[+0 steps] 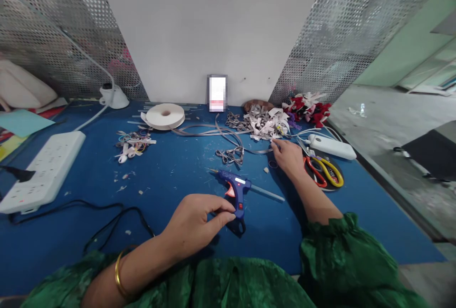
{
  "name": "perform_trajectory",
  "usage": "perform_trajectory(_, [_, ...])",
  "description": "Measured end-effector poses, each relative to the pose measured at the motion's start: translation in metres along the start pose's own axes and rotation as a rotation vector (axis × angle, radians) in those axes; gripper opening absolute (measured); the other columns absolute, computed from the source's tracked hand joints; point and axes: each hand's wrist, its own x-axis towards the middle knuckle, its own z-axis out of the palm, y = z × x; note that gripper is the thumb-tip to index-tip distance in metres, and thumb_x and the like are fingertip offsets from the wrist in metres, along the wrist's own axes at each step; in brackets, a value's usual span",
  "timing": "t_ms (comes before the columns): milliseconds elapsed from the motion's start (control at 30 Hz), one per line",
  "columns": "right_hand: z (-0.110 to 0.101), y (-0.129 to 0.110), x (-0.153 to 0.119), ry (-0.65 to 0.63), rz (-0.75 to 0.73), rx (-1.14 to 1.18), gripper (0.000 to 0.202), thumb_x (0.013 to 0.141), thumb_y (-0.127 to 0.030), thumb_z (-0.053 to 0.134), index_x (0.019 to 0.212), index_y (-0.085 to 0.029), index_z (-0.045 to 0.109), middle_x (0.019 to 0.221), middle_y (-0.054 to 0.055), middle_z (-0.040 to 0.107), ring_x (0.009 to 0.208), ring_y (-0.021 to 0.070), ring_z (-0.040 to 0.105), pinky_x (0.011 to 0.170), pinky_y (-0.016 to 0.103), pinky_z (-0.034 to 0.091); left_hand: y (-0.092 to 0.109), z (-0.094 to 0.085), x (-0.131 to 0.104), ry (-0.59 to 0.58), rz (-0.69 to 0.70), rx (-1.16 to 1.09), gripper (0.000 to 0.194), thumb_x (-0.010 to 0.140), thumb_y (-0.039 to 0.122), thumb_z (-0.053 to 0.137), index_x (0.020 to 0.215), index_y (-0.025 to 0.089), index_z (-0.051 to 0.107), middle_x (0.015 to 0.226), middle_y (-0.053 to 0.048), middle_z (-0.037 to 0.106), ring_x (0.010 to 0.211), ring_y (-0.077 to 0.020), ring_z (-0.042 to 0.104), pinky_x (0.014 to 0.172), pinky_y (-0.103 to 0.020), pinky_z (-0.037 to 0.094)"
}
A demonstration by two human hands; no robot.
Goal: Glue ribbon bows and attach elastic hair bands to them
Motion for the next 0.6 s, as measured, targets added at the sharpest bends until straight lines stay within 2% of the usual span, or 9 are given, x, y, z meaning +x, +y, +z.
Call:
perform_trajectory(167, [0.004,-0.007,0.002,-0.011,0.028,-0.012,0.032,0.095,-0.037,0.060,0.119,-0.016,0.062,0.122,0.009,0.064,0.110,0.0232,0.063,0.095,0.048,0.052,0.000,0.002,0.000,-0.016,-0.004,-0.004,0.015,0.087,0.026,0.065,0.090,0.024,0.079,0.090,0.003,0.080,0.084,-0.0152,0.073,0.077,-0.022,0.047])
perform_trajectory(467, [-0.007,-0.002,-0.004,0.033,0.108,-0.039,0.032,0.096,-0.037,0.058,0.120,-0.016,0.062,0.116,0.008,0.066,0.104,0.0216,0.065,0.093,0.046,0.053,0.000,0.000,0.001,-0.009,-0.012,0.001,0.015,0.088,0.027,0.064,0.090,0.025,0.079,0.091,0.003,0.080,0.087,-0.0152,0.073,0.079,-0.022,0.047])
perform_trajectory(600, [-0.006,-0.004,0.004,0.038,0.095,-0.060,0.033,0.096,-0.036,0.058,0.122,-0.016,0.061,0.116,0.008,0.066,0.104,0.0218,0.065,0.093,0.046,0.052,0.000,0.002,0.000,-0.018,-0.011,-0.018,0.015,0.087,0.026,0.065,0.090,0.024,0.079,0.091,0.003,0.080,0.086,-0.0156,0.073,0.077,-0.022,0.048])
